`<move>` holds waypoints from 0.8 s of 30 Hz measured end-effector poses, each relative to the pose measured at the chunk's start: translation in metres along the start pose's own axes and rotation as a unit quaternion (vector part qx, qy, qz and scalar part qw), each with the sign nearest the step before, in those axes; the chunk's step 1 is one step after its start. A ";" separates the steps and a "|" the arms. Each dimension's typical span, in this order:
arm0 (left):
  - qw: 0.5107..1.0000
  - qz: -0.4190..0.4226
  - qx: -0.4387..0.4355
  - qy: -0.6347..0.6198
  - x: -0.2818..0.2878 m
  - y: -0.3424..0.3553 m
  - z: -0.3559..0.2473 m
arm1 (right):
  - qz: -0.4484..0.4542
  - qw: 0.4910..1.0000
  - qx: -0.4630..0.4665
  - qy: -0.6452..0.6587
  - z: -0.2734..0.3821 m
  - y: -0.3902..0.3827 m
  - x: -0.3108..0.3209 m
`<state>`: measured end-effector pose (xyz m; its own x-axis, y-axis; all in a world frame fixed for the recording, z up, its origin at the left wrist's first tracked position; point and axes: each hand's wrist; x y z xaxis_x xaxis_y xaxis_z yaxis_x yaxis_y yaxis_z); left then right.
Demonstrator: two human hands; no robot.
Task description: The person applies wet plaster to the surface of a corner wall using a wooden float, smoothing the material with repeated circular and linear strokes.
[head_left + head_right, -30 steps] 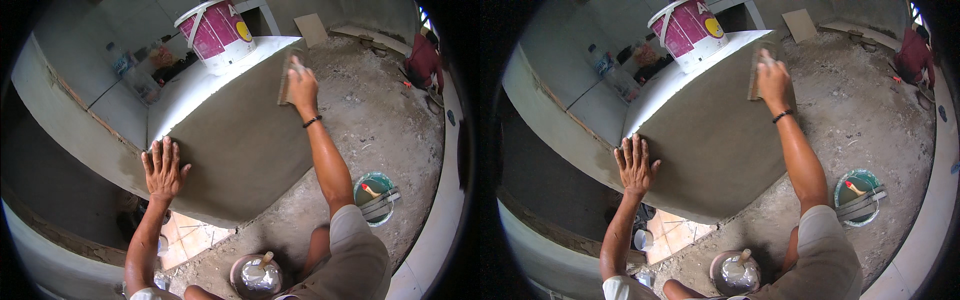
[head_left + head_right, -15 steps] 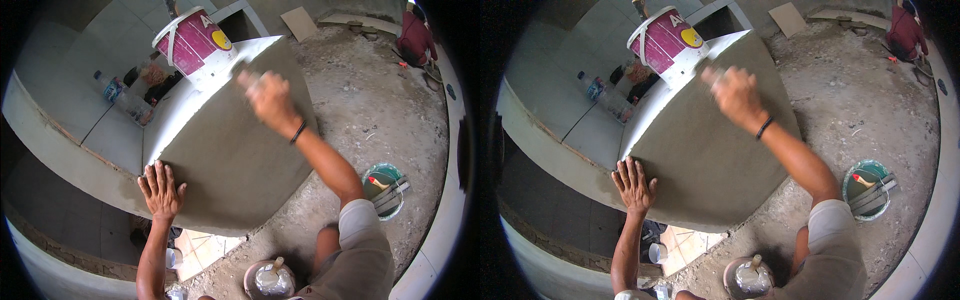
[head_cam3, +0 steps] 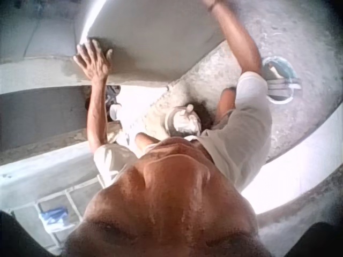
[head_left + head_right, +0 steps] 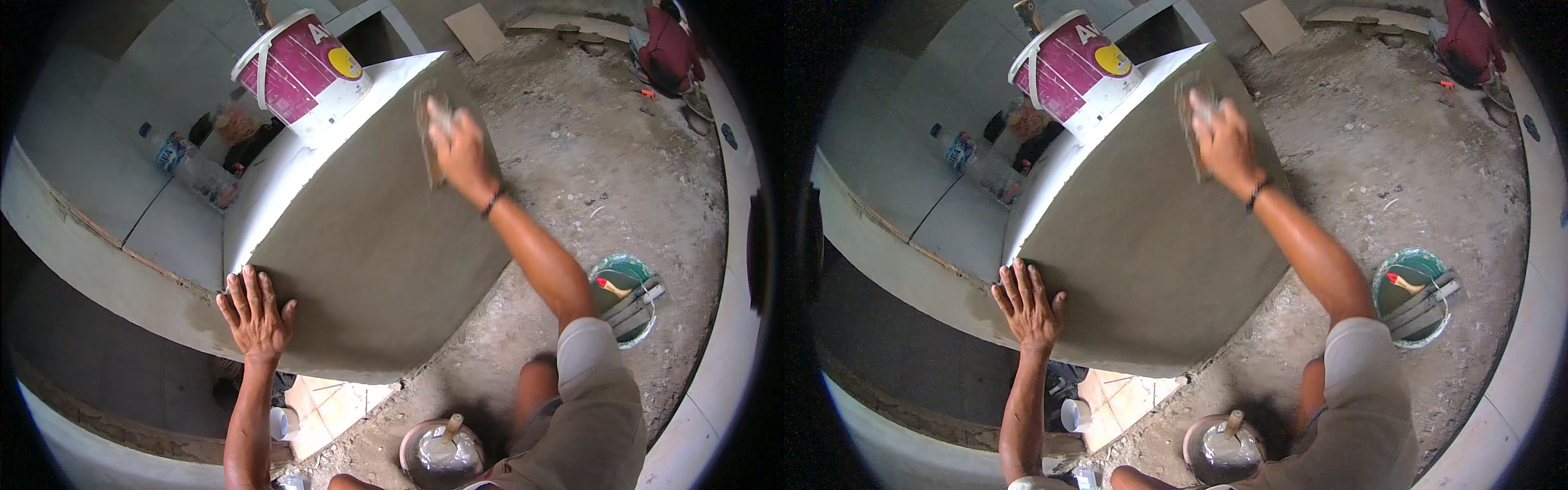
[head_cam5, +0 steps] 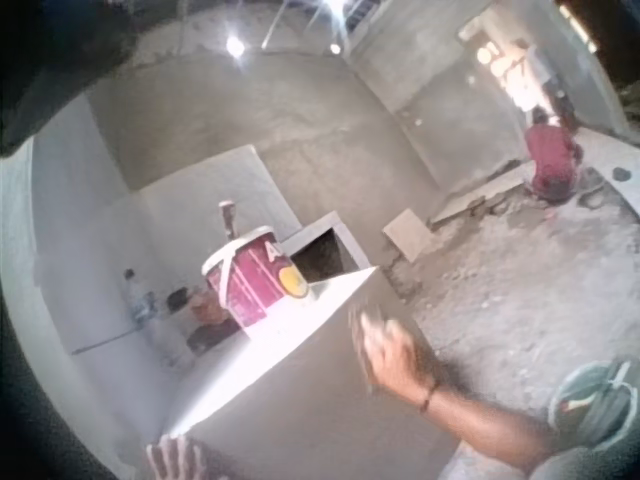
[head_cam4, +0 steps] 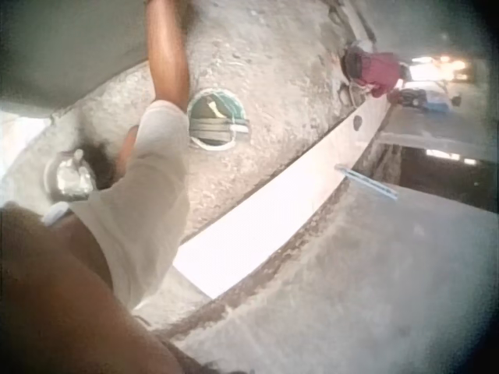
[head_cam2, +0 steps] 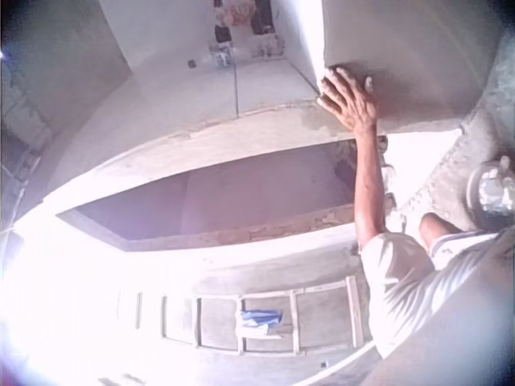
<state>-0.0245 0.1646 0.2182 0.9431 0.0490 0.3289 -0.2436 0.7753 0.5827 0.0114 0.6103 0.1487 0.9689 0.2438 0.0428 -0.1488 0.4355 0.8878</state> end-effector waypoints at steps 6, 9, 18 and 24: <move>1.000 0.007 0.019 -0.021 -0.004 0.000 -0.006 | -0.027 0.999 -0.021 0.000 -0.069 0.069 0.024; 1.000 -0.002 0.007 -0.014 -0.002 -0.003 0.000 | 0.011 0.997 -0.077 -0.004 -0.075 -0.025 0.013; 1.000 -0.008 0.005 -0.008 -0.001 0.001 -0.001 | 0.004 0.999 0.024 0.035 -0.013 -0.034 0.003; 1.000 -0.019 0.007 -0.018 -0.002 0.006 -0.005 | -0.114 0.991 -0.035 -0.057 -0.091 0.064 0.012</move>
<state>-0.0269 0.1718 0.2174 0.9429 -0.0042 0.3330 -0.2106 0.7672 0.6059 -0.0049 0.7202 0.1639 0.9943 0.0341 -0.1011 0.0678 0.5290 0.8459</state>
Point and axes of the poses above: each hand's wrist, its own y-axis towards the middle knuckle, its own x-axis out of the back of the hand, z = x × y, and after that the axes turned 4 degrees about x, right-handed
